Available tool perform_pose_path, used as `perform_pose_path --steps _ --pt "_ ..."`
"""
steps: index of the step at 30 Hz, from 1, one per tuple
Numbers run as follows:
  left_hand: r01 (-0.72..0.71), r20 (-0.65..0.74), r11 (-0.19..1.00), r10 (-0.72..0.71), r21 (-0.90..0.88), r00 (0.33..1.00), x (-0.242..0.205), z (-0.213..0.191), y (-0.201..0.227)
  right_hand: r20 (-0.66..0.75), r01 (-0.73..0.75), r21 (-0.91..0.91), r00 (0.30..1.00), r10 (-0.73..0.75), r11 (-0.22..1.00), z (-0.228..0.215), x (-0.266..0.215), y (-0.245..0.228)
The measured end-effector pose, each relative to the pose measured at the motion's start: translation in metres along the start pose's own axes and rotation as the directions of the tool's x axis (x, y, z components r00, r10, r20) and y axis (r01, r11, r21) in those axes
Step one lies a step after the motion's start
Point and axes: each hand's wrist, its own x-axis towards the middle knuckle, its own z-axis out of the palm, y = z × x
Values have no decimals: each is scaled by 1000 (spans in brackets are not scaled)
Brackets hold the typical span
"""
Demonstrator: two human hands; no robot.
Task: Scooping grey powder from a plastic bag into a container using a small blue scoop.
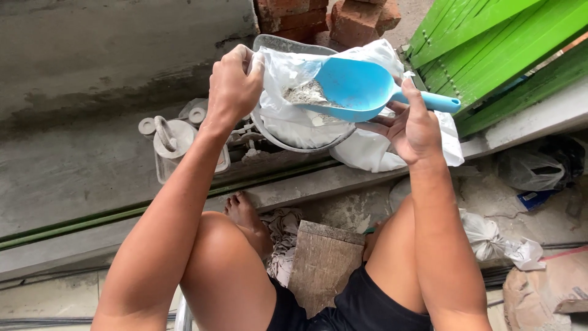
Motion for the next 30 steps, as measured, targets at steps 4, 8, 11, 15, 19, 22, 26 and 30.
perform_pose_path --steps 4,8,11,15,19,22,26,30 --pt "9 11 1000 -9 20 1000 1 6 7 24 -16 -1 1000 16 1000 -9 -6 -9" --pt "-194 -119 974 208 120 971 8 22 4 14 -2 8 1000 2 1000 -22 -12 -16" --pt "-450 -265 884 467 126 843 2 28 22 -11 2 0 1000 -2 1000 -32 -19 -23" --pt "-664 -328 747 623 -19 710 -6 42 55 -47 23 -8 999 -24 1000 -52 -27 -29" --pt "-634 -245 745 588 -208 771 -15 75 78 -98 65 33 993 -61 997 -76 -42 -39" --pt "-506 -134 764 497 -400 857 -22 99 90 -171 121 52 979 -111 991 -100 -52 -46" --pt "-439 -21 762 490 -475 872 -26 136 103 -275 145 86 954 -117 986 -127 -68 -60" --pt "-518 93 739 608 -431 789 -37 165 117 -381 207 79 910 -163 975 -166 -77 -58"
